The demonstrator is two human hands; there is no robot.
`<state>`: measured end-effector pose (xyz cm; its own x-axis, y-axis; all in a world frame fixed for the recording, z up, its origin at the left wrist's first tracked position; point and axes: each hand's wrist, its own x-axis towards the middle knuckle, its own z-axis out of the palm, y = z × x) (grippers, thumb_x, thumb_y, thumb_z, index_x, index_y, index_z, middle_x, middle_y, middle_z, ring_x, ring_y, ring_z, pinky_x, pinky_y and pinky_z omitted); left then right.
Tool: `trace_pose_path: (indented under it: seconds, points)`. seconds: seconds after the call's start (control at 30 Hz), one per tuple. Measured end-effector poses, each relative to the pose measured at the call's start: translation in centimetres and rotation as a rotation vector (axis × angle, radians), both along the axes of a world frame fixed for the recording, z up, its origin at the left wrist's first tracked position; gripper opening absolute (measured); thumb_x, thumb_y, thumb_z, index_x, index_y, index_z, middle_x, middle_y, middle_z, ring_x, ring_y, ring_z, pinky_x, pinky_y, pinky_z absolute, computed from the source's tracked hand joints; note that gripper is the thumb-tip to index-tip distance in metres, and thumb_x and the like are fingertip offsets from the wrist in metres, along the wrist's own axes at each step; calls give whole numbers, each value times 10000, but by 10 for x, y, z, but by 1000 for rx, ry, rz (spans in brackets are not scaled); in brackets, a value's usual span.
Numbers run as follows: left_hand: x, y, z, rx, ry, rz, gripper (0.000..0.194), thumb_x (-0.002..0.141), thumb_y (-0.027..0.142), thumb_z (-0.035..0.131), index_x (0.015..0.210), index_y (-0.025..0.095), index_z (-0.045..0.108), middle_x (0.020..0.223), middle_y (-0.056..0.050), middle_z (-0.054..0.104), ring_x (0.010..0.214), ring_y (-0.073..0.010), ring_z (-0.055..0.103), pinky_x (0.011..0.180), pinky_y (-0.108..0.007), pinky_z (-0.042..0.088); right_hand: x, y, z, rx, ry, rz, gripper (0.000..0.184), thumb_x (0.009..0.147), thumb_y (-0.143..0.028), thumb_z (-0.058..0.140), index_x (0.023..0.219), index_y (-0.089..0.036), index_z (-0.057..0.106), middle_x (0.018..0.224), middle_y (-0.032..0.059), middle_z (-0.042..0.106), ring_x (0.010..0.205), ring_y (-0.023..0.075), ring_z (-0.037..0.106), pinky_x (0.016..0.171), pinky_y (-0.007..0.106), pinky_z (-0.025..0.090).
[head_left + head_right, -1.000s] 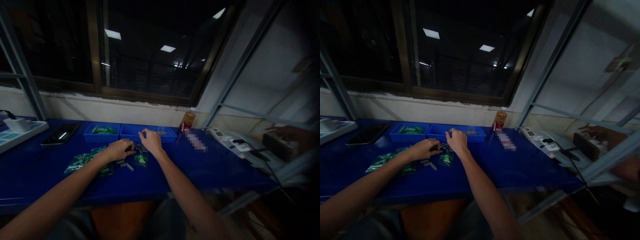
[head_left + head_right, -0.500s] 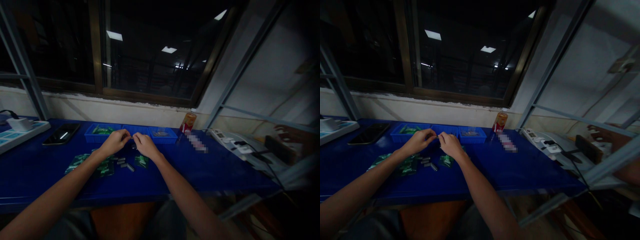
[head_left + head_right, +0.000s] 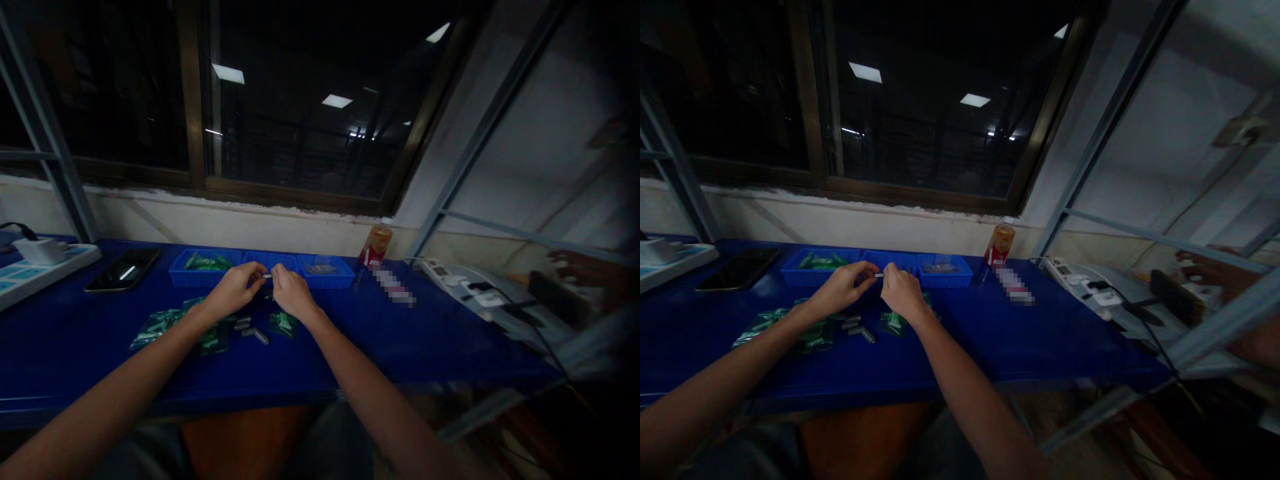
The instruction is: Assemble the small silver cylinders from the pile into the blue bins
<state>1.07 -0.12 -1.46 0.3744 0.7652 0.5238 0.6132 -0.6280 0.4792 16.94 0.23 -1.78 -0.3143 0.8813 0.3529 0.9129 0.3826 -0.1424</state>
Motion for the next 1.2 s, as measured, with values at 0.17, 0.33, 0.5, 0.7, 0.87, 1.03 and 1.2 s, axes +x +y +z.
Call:
trace_pose_path:
  seconds: [0.17, 0.33, 0.5, 0.7, 0.87, 1.03, 1.2]
  points:
    - [-1, 2, -2, 36, -16, 13, 148, 819, 231, 487, 914, 151, 567, 799, -41, 638, 705, -140, 593, 664, -259, 463, 0, -1, 0, -22, 46, 22, 313, 941, -305, 199, 1060, -204, 470, 903, 50, 657, 827, 165, 609, 657, 247, 323]
    - [-4, 2, -1, 82, -30, 50, 147, 816, 211, 490, 911, 143, 580, 829, -56, 642, 738, -147, 593, 699, -273, 460, 1, 5, -3, -37, 99, 110, 391, 946, -364, 177, 932, -199, 530, 827, 40, 651, 809, 146, 597, 665, 234, 321]
    - [-4, 3, -1, 62, -20, 42, 140, 807, 193, 496, 900, 143, 589, 809, -53, 650, 718, -141, 596, 682, -263, 454, 0, 4, -3, -20, 69, 110, 365, 945, -322, 184, 941, -184, 523, 815, 51, 653, 781, 154, 606, 631, 241, 315]
    - [-3, 0, 2, 21, -23, 53, 137, 801, 191, 505, 887, 141, 599, 781, -45, 657, 689, -138, 600, 656, -254, 444, -1, -1, -1, -2, -37, 60, 370, 943, -327, 175, 977, -172, 509, 854, 87, 666, 783, 182, 622, 632, 259, 334]
    - [-3, -1, 2, 36, -21, 34, 141, 797, 194, 505, 868, 148, 617, 785, -41, 654, 695, -140, 593, 648, -253, 434, -2, -2, -2, 23, -82, 49, 370, 939, -326, 167, 967, -178, 505, 852, 91, 668, 760, 196, 630, 606, 269, 326]
    - [-6, 2, 2, -28, -85, 48, 162, 785, 242, 515, 865, 158, 628, 781, -28, 670, 689, -145, 605, 650, -255, 449, -1, -2, -1, 10, -25, 98, 350, 941, -360, 178, 968, -195, 486, 852, 58, 662, 797, 177, 623, 608, 252, 316]
    - [-8, 5, -1, -110, -171, 22, 188, 775, 288, 523, 864, 155, 622, 817, -43, 686, 722, -158, 628, 686, -270, 473, 2, -4, 2, -23, -41, 162, 290, 938, -330, 217, 1017, -188, 458, 877, 61, 655, 815, 169, 611, 635, 245, 321]
